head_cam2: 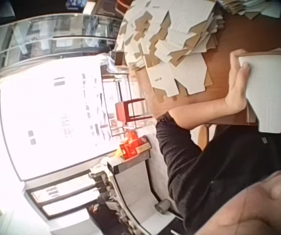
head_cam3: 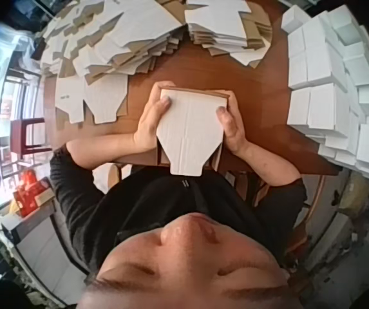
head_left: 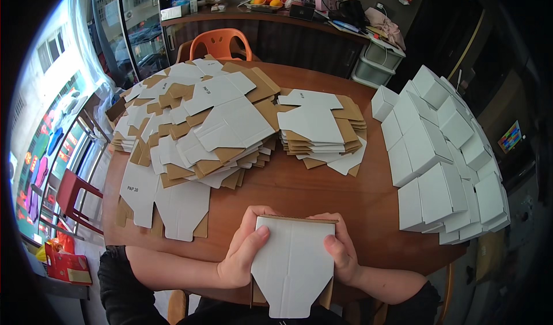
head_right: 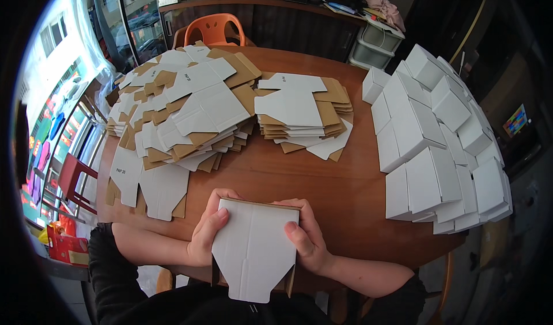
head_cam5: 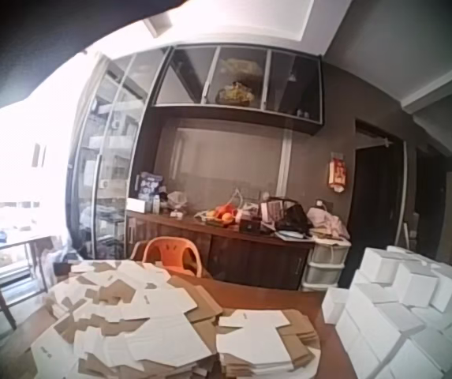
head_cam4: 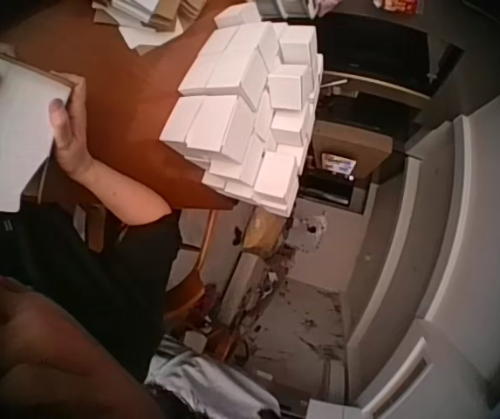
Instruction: The person assembles small white cardboard boxes from flat pre-cut sheets. They fold the cardboard along pre-scored lines, tuck the flaps into slots to form the box structure, and then place the finished boxes into a growing stack on the right side of the table.
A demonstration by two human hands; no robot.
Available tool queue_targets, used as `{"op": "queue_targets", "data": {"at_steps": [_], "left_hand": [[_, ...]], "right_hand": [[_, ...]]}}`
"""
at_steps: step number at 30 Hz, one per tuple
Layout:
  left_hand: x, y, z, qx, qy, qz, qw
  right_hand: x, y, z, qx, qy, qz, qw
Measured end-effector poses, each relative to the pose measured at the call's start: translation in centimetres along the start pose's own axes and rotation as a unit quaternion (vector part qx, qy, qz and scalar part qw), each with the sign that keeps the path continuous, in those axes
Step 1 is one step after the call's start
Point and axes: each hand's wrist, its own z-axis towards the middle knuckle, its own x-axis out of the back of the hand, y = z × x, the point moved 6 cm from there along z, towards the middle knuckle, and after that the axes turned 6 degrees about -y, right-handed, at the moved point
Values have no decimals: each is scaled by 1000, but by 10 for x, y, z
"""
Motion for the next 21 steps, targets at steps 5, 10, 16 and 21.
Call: {"op": "queue_targets", "data": {"at_steps": [5,10,16,21], "left_hand": [[-1,3,1,28,-4,-2,1000],[-7,5,-1,-36,-28,3,999],[3,-1,5,32,-11,17,999],[4,-1,5,14,-2,23,1000]], "right_hand": [[-1,-1,0,-55,11,19,998],[-3,-6,0,35,-10,-34,999],[2,1,1,-54,17,17,998],[0,0,3,-50,5,25,998]]}}
